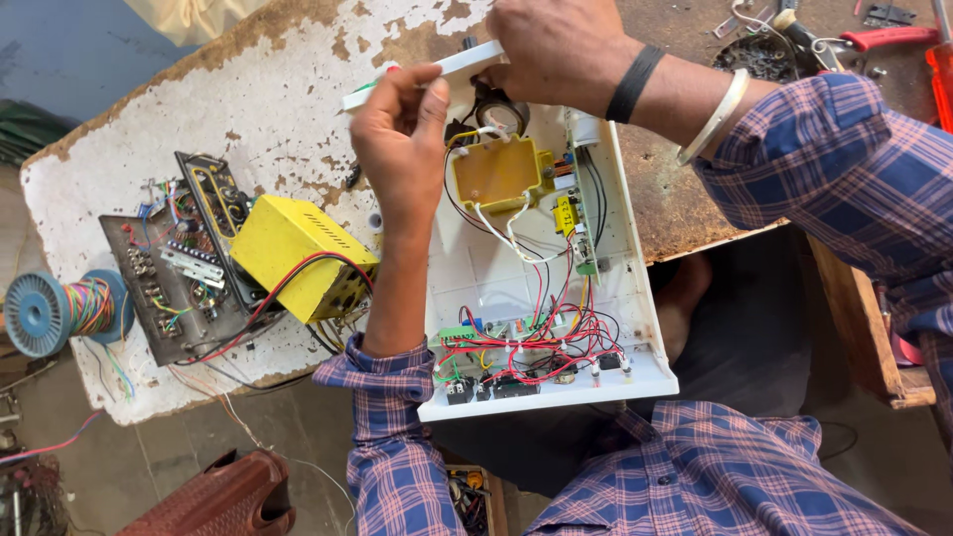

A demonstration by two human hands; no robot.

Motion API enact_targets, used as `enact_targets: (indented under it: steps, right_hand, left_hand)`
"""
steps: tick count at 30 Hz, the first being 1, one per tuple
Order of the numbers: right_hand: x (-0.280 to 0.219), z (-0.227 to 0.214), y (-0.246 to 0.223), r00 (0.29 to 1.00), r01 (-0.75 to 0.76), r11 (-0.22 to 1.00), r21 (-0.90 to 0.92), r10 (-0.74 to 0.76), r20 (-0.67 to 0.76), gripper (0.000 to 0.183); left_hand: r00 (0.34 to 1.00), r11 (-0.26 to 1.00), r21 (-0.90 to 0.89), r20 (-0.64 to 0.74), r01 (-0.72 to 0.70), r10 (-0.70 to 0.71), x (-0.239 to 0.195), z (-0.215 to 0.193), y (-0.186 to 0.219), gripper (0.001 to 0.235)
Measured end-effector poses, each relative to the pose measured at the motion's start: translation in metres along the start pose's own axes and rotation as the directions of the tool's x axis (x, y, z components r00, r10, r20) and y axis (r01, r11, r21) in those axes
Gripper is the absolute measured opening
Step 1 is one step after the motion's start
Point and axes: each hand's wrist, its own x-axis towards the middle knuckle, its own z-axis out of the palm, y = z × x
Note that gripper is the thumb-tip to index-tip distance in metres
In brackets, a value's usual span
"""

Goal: The person uses a screwdriver to tighten screws on the side of a white electronics enclosure. Then, the person uses black electrical tape to wrap and secure wires inside the enclosure.

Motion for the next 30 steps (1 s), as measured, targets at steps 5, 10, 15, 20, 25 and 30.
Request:
enact_targets:
  steps: [5,10,15,20,25,30]
  right_hand:
    - [-0.002,-0.008,-0.002,1.000,0.026,0.999,-0.041,-0.026,0.003,0.037]
    - [-0.002,-0.012,-0.003,1.000,0.024,0.999,-0.047,-0.025,-0.009,0.041]
    - [-0.004,-0.005,-0.001,1.000,0.013,1.000,-0.009,-0.013,0.003,0.035]
    - [-0.011,-0.017,-0.002,0.977,0.152,0.982,-0.110,-0.167,-0.135,0.032]
    - [-0.049,-0.047,0.001,0.902,0.294,0.954,-0.058,-0.297,-0.313,0.016]
    - [-0.055,-0.055,0.006,0.940,0.325,0.940,-0.100,-0.333,-0.073,0.029]
  left_hand:
    - [0.914,0.811,0.423,0.194,-0.405,0.355,-0.009,0.009,0.008,0.018]
    - [0.988,0.873,0.470,0.137,-0.128,0.072,-0.007,0.017,0.014,0.014]
    - [0.996,0.835,0.549,0.070,0.006,-0.053,-0.002,0.009,-0.006,0.022]
    - [0.961,0.964,0.196,0.174,0.181,-0.216,0.004,0.008,-0.039,0.025]
    - [0.955,0.964,-0.071,0.170,0.257,-0.242,0.006,0.016,-0.072,0.021]
    - [0.943,0.943,-0.159,0.208,0.293,-0.259,0.008,0.021,-0.086,0.019]
